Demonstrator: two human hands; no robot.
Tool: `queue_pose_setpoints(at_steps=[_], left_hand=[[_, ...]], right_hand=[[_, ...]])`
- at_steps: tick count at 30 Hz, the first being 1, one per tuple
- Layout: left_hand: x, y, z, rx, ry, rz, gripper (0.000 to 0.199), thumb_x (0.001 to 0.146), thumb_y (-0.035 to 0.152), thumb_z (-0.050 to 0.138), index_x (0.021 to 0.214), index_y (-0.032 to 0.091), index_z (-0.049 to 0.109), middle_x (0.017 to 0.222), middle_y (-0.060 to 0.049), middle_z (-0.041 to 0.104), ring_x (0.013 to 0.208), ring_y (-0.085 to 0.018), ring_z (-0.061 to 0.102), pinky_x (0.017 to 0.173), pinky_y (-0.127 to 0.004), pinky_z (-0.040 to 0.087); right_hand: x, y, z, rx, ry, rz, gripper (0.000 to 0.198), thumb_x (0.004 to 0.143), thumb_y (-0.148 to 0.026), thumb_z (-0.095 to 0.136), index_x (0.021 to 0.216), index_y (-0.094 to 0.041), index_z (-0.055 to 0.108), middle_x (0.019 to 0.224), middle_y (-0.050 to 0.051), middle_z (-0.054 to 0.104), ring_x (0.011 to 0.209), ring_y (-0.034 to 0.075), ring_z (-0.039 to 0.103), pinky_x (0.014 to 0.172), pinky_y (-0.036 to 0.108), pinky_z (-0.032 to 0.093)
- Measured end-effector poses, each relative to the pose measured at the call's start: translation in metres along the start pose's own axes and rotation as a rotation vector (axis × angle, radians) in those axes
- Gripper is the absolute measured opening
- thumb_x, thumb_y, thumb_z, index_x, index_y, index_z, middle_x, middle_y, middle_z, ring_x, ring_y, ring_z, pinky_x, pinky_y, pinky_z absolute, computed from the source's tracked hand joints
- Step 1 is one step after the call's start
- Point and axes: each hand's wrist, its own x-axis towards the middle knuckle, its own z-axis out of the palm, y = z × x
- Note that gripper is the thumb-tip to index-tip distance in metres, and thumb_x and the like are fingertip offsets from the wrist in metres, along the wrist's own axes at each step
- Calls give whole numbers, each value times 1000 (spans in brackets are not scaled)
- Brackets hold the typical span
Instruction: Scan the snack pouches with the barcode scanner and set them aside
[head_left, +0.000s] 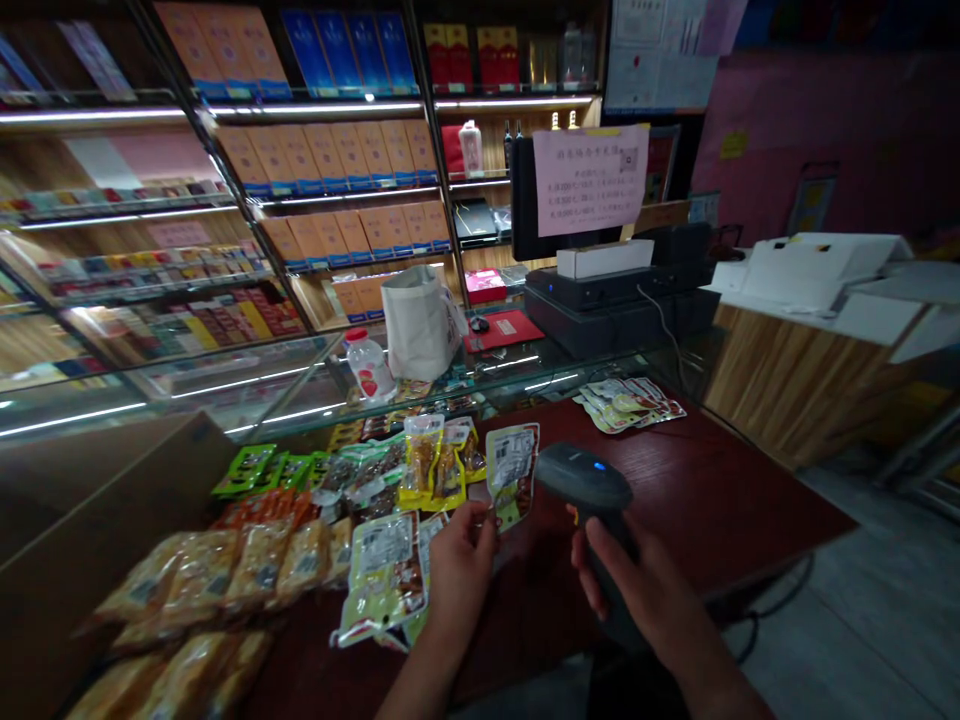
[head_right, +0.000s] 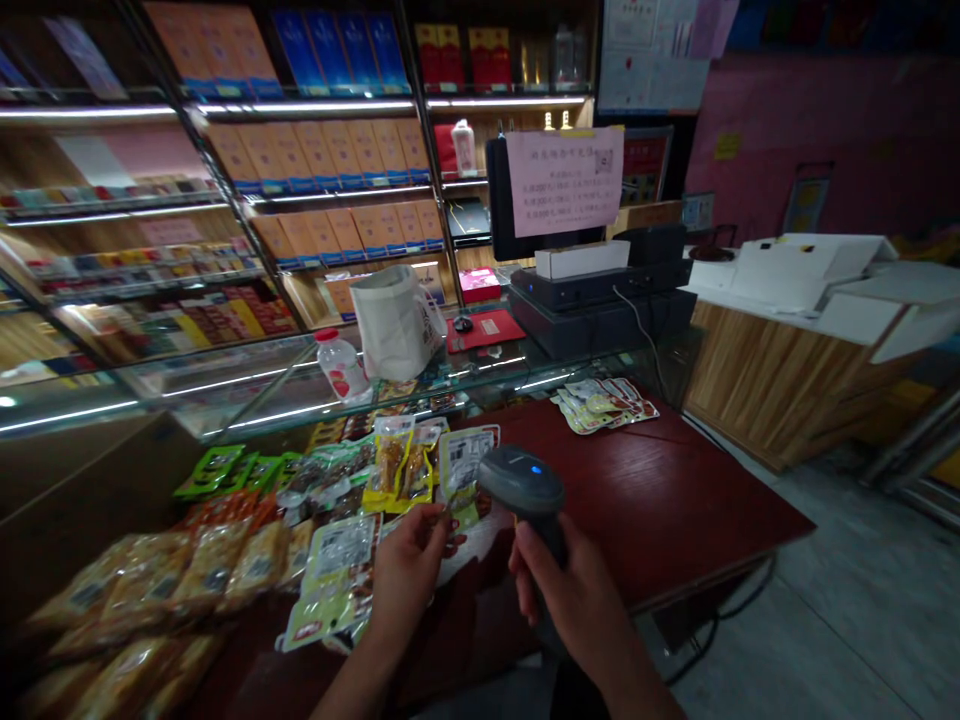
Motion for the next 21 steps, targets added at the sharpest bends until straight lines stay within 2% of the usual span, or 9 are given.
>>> queue_pose_setpoints(at_steps=[2,5,14,18,21], left_hand=[[1,-2,-4,78,18,26,28,83,46,60,89,20,67,71,-3,73,60,-20,72,55,-26,57],[1,-3,-8,116,34,43,26,85,44,58,90,20,67,72,-3,74,60,-19,72,56,-27,56],[-1,-2,-14,36,52,-75,18,78,40,67,84,23,67,70,-2,72,65,-22,73,58,-27,56],[-4,-2,-14,-41,54,-134,20,75,39,71,85,22,67,73,-3,73,67,-22,73,58,-27,56],[-9,5,-17,-104,51,-176,23,74,41,73,85,21,66,74,-3,73,67,-21,73,59,-27,57]], right_hand=[[-3,-6,7,11,-91,39,53,87,-70,60,85,-17,59,64,-1,60,42,7,48,42,19,37],[-3,-8,14,0,-130,64,55,86,-71,59,89,-16,59,61,-4,57,41,7,48,41,17,37],[-1,-5,20,-9,-32,58,56,81,-74,61,79,-18,60,64,-1,59,39,8,46,38,19,36],[-2,-7,21,-55,-36,46,57,82,-75,59,71,-19,57,61,0,59,39,8,46,40,21,36],[-5,-6,20,-59,-46,56,57,82,-74,61,74,-18,60,60,-1,58,39,8,46,41,21,37]])
